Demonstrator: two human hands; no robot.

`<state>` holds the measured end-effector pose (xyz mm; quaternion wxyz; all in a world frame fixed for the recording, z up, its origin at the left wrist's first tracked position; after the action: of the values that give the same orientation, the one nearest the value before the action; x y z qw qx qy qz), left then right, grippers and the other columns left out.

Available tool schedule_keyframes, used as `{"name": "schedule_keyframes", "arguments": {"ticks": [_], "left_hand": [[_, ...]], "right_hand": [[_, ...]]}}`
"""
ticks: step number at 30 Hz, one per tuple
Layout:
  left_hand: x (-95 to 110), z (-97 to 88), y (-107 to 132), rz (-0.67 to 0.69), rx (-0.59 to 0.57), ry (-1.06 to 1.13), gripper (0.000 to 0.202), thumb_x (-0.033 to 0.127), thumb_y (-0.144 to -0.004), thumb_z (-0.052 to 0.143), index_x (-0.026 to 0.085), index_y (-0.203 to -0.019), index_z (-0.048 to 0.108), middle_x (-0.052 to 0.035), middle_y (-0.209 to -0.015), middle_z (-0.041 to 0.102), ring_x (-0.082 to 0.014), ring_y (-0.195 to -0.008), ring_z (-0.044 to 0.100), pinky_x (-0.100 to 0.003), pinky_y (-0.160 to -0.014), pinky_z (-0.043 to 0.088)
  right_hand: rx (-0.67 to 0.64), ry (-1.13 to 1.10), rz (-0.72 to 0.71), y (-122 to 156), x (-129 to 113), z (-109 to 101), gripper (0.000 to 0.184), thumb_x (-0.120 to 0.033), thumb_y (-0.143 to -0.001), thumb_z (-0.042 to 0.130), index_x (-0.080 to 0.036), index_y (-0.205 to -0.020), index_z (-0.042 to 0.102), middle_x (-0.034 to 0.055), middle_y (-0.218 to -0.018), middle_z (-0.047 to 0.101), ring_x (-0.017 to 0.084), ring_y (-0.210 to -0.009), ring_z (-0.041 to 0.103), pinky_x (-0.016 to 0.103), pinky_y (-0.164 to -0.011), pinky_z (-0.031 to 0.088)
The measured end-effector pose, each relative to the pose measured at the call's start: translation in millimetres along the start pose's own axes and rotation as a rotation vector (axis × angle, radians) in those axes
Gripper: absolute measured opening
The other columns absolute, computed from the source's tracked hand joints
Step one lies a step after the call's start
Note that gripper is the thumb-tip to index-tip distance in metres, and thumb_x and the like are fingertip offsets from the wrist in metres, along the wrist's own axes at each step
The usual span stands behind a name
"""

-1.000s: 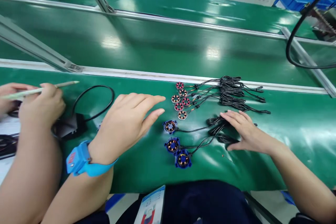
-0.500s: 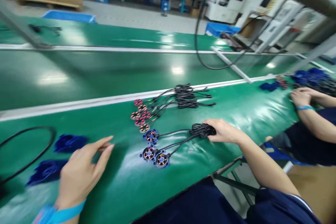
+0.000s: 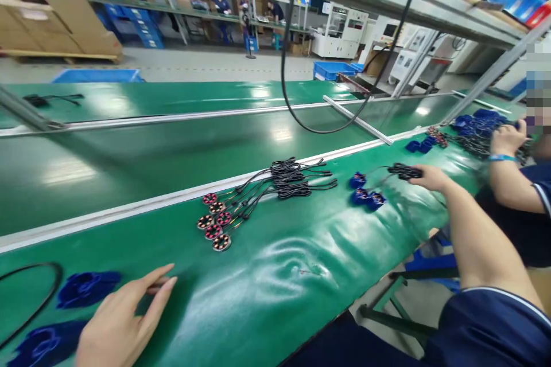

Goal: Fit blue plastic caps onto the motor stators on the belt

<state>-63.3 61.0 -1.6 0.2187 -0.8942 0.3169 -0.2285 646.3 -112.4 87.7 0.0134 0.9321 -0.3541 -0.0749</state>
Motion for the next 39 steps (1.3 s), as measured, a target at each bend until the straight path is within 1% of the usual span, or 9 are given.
{"name": "schedule_keyframes", "arguments": {"ticks": [3, 6, 9, 13, 16, 19, 24, 32, 39], "left_hand": [[17.9, -8.9, -9.7, 0.038, 0.032, 0.023, 0.024, 0.047, -0.098, 0.05, 0.031, -0.112, 0.061, 0.0026, -0.082, 0.071, -0.0177, -0.068, 0.068, -0.032, -0.069, 0.053], [25.0, -7.3, -16.3, 0.045, 0.031, 0.045, 0.024, 0.042, -0.098, 0.053, 0.024, -0.11, 0.064, 0.0003, -0.089, 0.072, -0.0165, -0.075, 0.068, -0.031, -0.075, 0.051], [31.1, 1.0, -24.4, 0.024, 0.0, 0.034, 0.023, 0.04, -0.099, 0.053, 0.022, -0.109, 0.065, -0.0024, -0.098, 0.073, -0.0184, -0.087, 0.068, -0.032, -0.08, 0.048], [39.6, 13.3, -32.0, -0.017, -0.007, 0.075, 0.025, 0.039, -0.1, 0.051, 0.022, -0.112, 0.065, -0.0042, -0.105, 0.072, -0.0199, -0.097, 0.066, -0.034, -0.086, 0.046], [36.6, 19.8, -27.6, -0.044, -0.006, 0.118, 0.026, 0.04, -0.1, 0.052, 0.021, -0.112, 0.066, -0.0051, -0.105, 0.073, -0.0201, -0.097, 0.066, -0.035, -0.087, 0.047], [23.4, 21.1, -19.7, -0.084, -0.026, 0.148, 0.028, 0.042, -0.099, 0.053, 0.021, -0.111, 0.067, -0.0051, -0.1, 0.073, -0.0197, -0.093, 0.067, -0.035, -0.086, 0.049], [5.4, 15.0, -16.4, -0.162, 0.011, 0.175, 0.028, 0.04, -0.099, 0.052, 0.019, -0.113, 0.065, -0.0041, -0.09, 0.07, -0.0171, -0.083, 0.066, -0.032, -0.082, 0.052], [7.2, 19.6, -16.7, -0.187, -0.023, 0.282, 0.028, 0.04, -0.098, 0.054, 0.019, -0.113, 0.065, -0.0034, -0.09, 0.069, -0.0156, -0.083, 0.065, -0.03, -0.08, 0.054], [7.4, 18.1, -18.5, -0.227, -0.027, 0.323, 0.03, 0.042, -0.097, 0.053, 0.019, -0.11, 0.066, -0.0043, -0.09, 0.07, -0.0158, -0.081, 0.065, -0.03, -0.079, 0.054]], "right_hand": [[0.229, 0.116, 0.219, -12.3, 29.6, -22.6, 0.074, -0.04, -0.075, 0.067, 0.002, -0.134, 0.054, 0.0462, -0.125, 0.051, 0.05, -0.108, 0.058, 0.06, -0.075, 0.043], [0.371, 0.16, 0.103, -31.5, 0.5, -19.7, 0.078, -0.058, -0.078, 0.064, -0.008, -0.138, 0.053, 0.0382, -0.131, 0.053, 0.048, -0.117, 0.055, 0.06, -0.083, 0.044], [0.345, 0.103, -0.32, -41.8, -93.3, 15.8, 0.082, -0.07, -0.079, 0.058, -0.018, -0.141, 0.05, 0.0233, -0.134, 0.058, 0.04, -0.123, 0.055, 0.052, -0.099, 0.045], [0.2, -0.017, -0.749, -21.8, -244.9, 79.7, 0.082, -0.073, -0.087, 0.044, -0.019, -0.149, 0.039, 0.0171, -0.15, 0.046, 0.034, -0.141, 0.04, 0.052, -0.115, 0.033], [0.089, -0.045, -0.856, -11.3, -330.1, 116.1, 0.086, -0.076, -0.089, 0.041, -0.022, -0.155, 0.032, 0.0142, -0.16, 0.031, 0.034, -0.15, 0.022, 0.058, -0.12, 0.021], [0.001, -0.058, -0.857, -15.5, -371.8, 135.5, 0.087, -0.076, -0.089, 0.038, -0.021, -0.156, 0.029, 0.0157, -0.161, 0.028, 0.037, -0.151, 0.02, 0.062, -0.12, 0.017], [-0.056, -0.028, -0.932, -17.6, -367.4, 145.2, 0.097, -0.08, -0.082, 0.049, -0.017, -0.155, 0.032, 0.0199, -0.147, 0.046, 0.038, -0.138, 0.04, 0.058, -0.115, 0.029], [-0.146, -0.028, -1.048, 24.8, -316.0, 146.7, 0.118, -0.079, -0.07, 0.067, -0.023, -0.161, 0.016, 0.0196, -0.152, 0.037, 0.039, -0.141, 0.035, 0.057, -0.115, 0.033], [-0.078, -0.026, -1.053, 48.9, -293.1, 137.6, 0.103, -0.069, -0.077, 0.067, -0.024, -0.158, 0.021, 0.0178, -0.146, 0.044, 0.038, -0.134, 0.043, 0.057, -0.111, 0.038]]}}
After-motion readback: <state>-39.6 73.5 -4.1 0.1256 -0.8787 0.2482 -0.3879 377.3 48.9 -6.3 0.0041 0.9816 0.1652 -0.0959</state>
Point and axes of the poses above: each hand's wrist, its own y-axis away from the middle knuckle, its own z-axis out of the palm, x = y × z, the point moved 6 cm from there along -y, towards the middle knuckle
